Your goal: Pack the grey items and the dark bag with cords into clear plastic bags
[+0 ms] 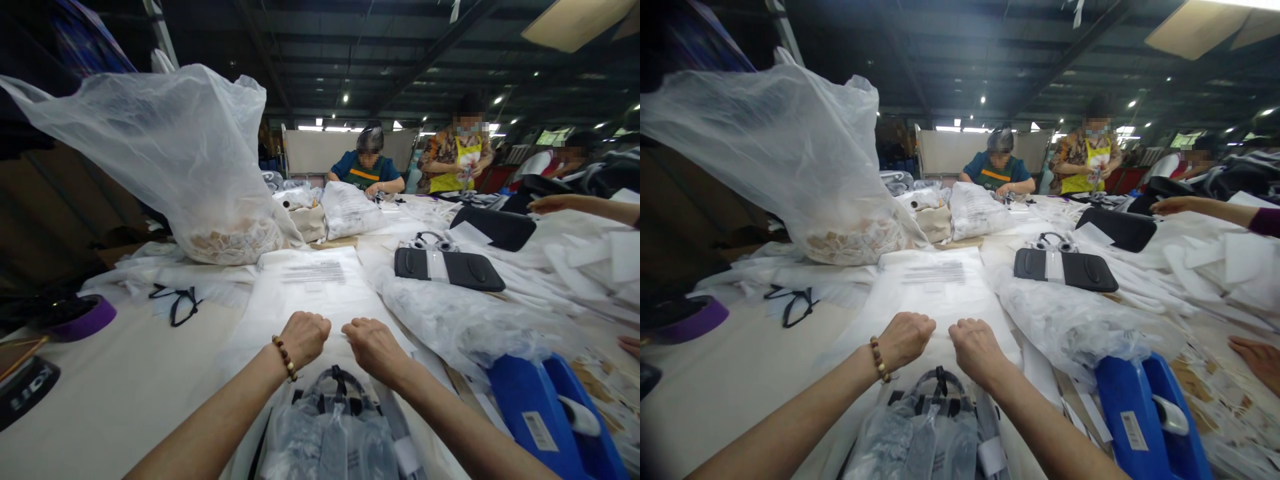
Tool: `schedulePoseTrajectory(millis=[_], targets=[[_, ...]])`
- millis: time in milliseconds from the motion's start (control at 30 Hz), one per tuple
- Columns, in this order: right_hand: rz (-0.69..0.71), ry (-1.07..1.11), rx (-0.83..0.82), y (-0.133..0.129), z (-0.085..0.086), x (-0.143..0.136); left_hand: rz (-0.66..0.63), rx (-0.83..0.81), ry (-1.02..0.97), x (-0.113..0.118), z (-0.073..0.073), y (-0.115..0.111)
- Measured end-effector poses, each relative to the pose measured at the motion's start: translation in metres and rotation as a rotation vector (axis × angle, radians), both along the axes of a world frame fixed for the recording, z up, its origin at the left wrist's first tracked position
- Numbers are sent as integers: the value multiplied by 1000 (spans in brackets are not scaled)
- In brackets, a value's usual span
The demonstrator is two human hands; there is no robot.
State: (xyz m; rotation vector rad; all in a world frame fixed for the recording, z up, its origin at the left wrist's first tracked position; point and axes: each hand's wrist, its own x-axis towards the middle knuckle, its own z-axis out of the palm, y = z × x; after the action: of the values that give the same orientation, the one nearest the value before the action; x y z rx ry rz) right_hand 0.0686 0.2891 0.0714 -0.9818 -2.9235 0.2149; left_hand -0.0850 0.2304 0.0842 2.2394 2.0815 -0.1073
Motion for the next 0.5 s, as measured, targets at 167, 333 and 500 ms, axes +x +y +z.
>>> schedulePoseTrajectory(millis=[167,333,500], targets=[[-166,-29,11,26,-7,38,229,31,-6,-55,6,-20],[-372,123,-28,25,-26,72,581,90,-79,-110,-6,-59],[-551,481,-190,15,-41,70,857,273,-328,-114,-20,-82]])
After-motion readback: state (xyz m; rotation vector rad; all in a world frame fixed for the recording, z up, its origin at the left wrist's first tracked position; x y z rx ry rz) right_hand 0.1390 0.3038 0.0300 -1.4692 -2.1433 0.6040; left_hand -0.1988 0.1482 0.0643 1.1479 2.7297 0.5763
